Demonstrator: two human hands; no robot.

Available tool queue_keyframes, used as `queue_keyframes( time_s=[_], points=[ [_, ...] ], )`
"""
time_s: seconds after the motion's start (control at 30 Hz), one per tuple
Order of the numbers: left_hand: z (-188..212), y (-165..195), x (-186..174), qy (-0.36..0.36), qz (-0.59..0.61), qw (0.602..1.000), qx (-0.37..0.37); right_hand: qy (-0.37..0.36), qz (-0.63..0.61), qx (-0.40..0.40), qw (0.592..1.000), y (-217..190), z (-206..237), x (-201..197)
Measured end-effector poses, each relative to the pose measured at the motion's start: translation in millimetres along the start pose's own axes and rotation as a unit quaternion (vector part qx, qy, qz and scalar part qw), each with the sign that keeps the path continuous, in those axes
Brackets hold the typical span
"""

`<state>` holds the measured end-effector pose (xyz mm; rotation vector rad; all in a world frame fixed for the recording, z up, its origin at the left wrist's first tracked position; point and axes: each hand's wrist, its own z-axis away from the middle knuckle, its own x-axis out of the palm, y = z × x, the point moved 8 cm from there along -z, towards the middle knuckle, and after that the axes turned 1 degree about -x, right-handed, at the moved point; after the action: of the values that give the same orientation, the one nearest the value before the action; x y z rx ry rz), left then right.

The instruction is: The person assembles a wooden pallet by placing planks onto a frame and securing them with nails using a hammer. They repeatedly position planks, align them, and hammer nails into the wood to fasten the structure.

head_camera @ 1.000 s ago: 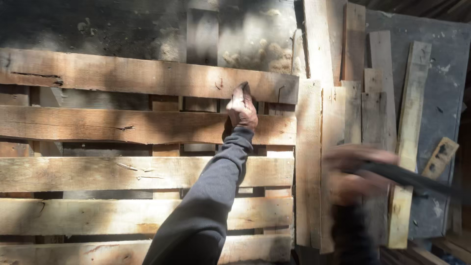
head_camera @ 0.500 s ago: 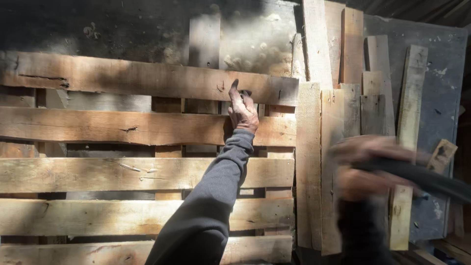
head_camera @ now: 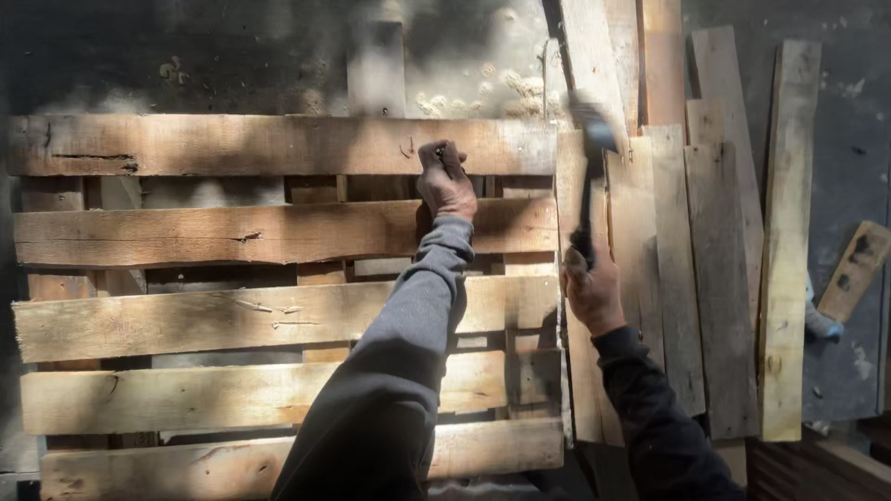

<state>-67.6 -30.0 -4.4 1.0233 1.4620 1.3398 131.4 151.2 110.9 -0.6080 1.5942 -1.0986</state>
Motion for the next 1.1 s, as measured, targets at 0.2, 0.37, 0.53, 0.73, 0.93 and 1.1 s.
queue_keyframes(
  time_s=[0.2,0.37,0.53,0.73,0.93,1.1],
  points=[
    [-0.2,-16.4,6.1,-0.043,-0.037,0.998,-0.004,-0.015,-0.141,0.232,0.962,26.3,91.6,-33.4],
    [1.1,-15.3,-0.4,-0.117,0.109,0.985,0.067,0.079,-0.180,0.189,0.962,-15.5,239.8,-10.3],
    [43.0,12.8,-24.7,-0.256,0.316,0.890,-0.206,0.123,-0.263,0.428,0.856,29.4,332.3,42.9],
    [188.6,46.2,-119.7,-0.398,0.370,0.741,-0.394,0.224,-0.267,0.297,0.889,-21.5,405.1,34.9],
    [266.2,15.3,-196.9,-0.401,0.232,0.781,-0.420,0.192,-0.267,0.382,0.864,7.0,456.7,71.9],
    [322.8,0.1,-209.3,-0.520,0.101,0.796,-0.292,0.264,-0.317,0.391,0.823,-11.3,507.9,80.0]
  ],
)
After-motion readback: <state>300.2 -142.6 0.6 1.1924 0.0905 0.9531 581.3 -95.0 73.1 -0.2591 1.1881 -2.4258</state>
